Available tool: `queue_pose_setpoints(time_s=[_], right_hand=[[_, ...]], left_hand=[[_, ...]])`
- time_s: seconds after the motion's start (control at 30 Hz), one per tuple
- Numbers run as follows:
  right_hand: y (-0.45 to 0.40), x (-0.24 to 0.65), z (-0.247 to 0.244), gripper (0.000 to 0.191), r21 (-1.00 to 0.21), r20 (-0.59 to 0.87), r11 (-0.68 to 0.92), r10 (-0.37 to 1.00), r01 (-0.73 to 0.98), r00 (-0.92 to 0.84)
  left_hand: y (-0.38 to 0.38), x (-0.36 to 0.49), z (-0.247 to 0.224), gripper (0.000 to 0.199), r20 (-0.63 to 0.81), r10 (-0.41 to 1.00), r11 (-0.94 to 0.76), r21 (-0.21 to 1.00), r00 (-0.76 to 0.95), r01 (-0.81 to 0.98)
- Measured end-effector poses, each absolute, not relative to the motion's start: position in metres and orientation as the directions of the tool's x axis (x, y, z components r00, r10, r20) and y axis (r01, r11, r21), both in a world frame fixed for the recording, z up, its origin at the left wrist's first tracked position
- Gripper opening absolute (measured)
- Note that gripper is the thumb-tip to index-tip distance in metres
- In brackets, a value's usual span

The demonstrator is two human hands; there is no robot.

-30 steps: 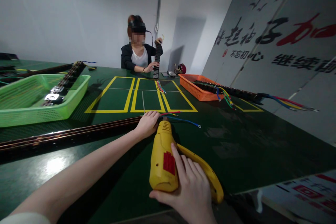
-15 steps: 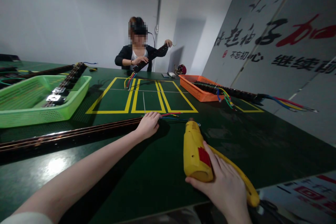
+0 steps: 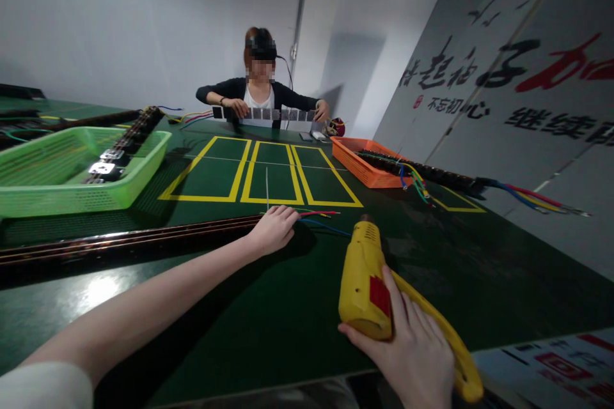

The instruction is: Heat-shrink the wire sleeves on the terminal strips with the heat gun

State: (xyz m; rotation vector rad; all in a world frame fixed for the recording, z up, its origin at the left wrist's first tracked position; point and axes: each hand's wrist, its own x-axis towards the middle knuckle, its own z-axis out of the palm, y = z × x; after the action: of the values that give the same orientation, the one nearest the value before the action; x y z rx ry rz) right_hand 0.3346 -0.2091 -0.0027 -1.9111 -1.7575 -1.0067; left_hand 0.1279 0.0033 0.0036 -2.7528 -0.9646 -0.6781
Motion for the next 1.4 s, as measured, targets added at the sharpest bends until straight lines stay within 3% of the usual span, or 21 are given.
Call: queue_pose_setpoints(time_s=[0.17, 0.37, 0.57, 0.77, 0.87, 1.0, 1.1, 1.23, 1.4], right_hand=[[-0.21, 0.319, -0.004, 0.109, 0.158, 0.692, -0.102, 0.721, 0.982, -0.037], [-0.209, 0.296, -0.008, 0.11, 0.064, 0.676, 0.016, 0.735, 0.998, -0.055], [-0.204, 0.272, -0.009, 0.111, 0.071, 0.644, 0.166, 0.746, 0.984, -0.172], [-0.205, 0.262, -0.008, 0.116, 0.001, 0.618, 0.241, 0.763, 0.971, -0.19], [-0.208, 0.266, 0.001, 0.117, -0.042, 0.519, 0.276, 0.827, 0.96, -0.215], [-0.205, 0.27, 0.023, 0.126, -0.237, 0.211, 0.229, 0.961, 0.944, -0.18], [-0.199, 0.271, 0.035, 0.127, -0.321, 0.04, 0.166, 0.986, 0.932, -0.162], [-0.196, 0.276, 0.036, 0.127, -0.319, 0.01, 0.163, 0.986, 0.934, -0.169], [-0.2, 0.295, 0.032, 0.123, -0.293, 0.097, 0.173, 0.984, 0.94, -0.15]], left_hand=[[0.009, 0.121, 0.02, 0.029, 0.384, 0.502, -0.852, 0.065, 0.775, 0.519], [0.027, 0.116, 0.018, 0.035, 0.395, 0.579, -0.799, 0.45, 0.713, 0.4], [0.037, 0.119, 0.013, 0.026, 0.398, 0.562, -0.818, 0.396, 0.725, 0.417], [0.046, 0.12, 0.01, 0.035, 0.232, 0.658, -0.656, 0.644, 0.716, 0.394], [0.046, 0.119, 0.011, 0.034, 0.241, 0.634, -0.675, 0.636, 0.734, 0.374], [0.041, 0.119, 0.015, 0.031, 0.262, 0.64, -0.702, 0.581, 0.722, 0.412], [0.038, 0.118, 0.016, 0.029, 0.267, 0.634, -0.708, 0.578, 0.725, 0.406], [0.038, 0.118, 0.017, 0.028, 0.267, 0.611, -0.718, 0.583, 0.745, 0.38], [0.04, 0.118, 0.017, 0.033, 0.29, 0.558, -0.742, 0.595, 0.778, 0.31]])
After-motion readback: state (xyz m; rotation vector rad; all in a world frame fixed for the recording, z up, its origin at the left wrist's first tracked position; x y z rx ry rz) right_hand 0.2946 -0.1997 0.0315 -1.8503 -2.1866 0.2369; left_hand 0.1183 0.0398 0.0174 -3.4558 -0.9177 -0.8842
